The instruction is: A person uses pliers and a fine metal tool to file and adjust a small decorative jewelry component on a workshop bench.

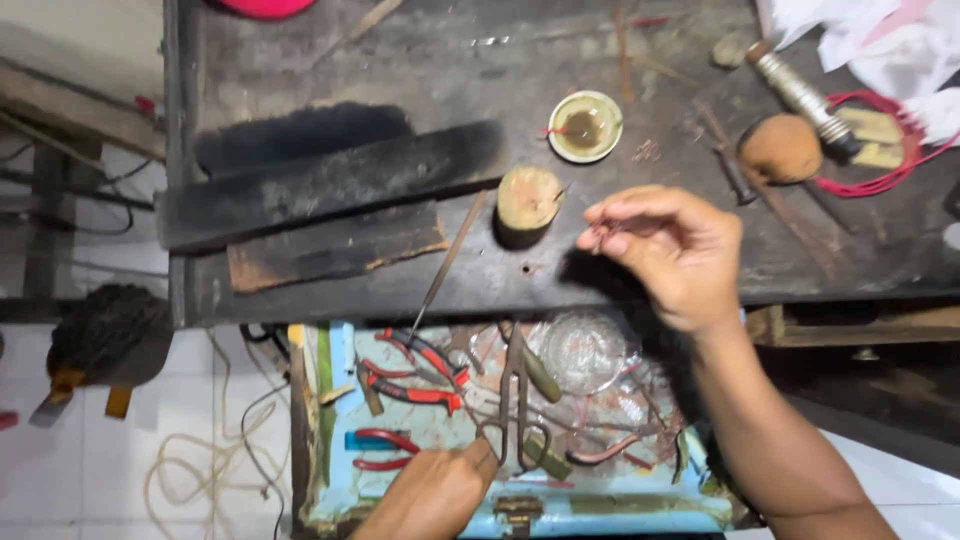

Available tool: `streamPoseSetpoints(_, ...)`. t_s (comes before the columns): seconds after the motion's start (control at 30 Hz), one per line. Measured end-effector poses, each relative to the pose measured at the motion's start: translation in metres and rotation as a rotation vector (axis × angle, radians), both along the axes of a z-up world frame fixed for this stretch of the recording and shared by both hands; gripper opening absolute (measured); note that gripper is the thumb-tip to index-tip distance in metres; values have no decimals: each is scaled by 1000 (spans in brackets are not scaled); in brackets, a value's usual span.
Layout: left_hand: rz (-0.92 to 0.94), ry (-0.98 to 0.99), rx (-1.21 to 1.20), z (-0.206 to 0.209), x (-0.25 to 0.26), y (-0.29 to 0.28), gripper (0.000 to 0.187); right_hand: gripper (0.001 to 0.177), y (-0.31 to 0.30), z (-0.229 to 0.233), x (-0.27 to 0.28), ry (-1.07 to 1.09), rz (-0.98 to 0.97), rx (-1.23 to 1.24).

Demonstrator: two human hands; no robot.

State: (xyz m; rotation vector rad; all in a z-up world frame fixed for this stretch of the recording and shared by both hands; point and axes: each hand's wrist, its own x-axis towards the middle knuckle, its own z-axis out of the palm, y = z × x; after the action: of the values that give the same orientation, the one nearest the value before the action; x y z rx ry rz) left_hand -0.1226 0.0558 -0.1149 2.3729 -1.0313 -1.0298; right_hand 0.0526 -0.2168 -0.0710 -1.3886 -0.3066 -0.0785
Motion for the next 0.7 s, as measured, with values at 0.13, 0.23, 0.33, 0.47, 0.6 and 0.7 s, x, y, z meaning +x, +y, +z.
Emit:
streamPoseSetpoints(0.13, -57, 375, 109, 12, 22, -1, 18, 20, -1, -1, -1, 12, 19, 34)
streamPoseSetpoints(0.23, 91, 704, 175, 83, 71, 0, 43, 24, -2, -3, -3, 38, 14, 60)
streamPoseSetpoints(0.33, 452, 588, -400, 94, 72, 9, 45, 17, -1, 3, 0, -36, 38, 58)
streamPoseSetpoints(0.47, 557, 13, -959, 107, 112, -25, 16, 17, 1, 4, 4, -50, 42, 71)
streamPoseSetpoints(0.6, 738, -355, -1184, 97, 140, -55, 13, 17, 2, 1, 6, -38, 33, 60)
streamPoseSetpoints(0.7, 697, -648, -1173, 90, 151, -62, 11, 16, 4, -1, 6, -43, 19, 60)
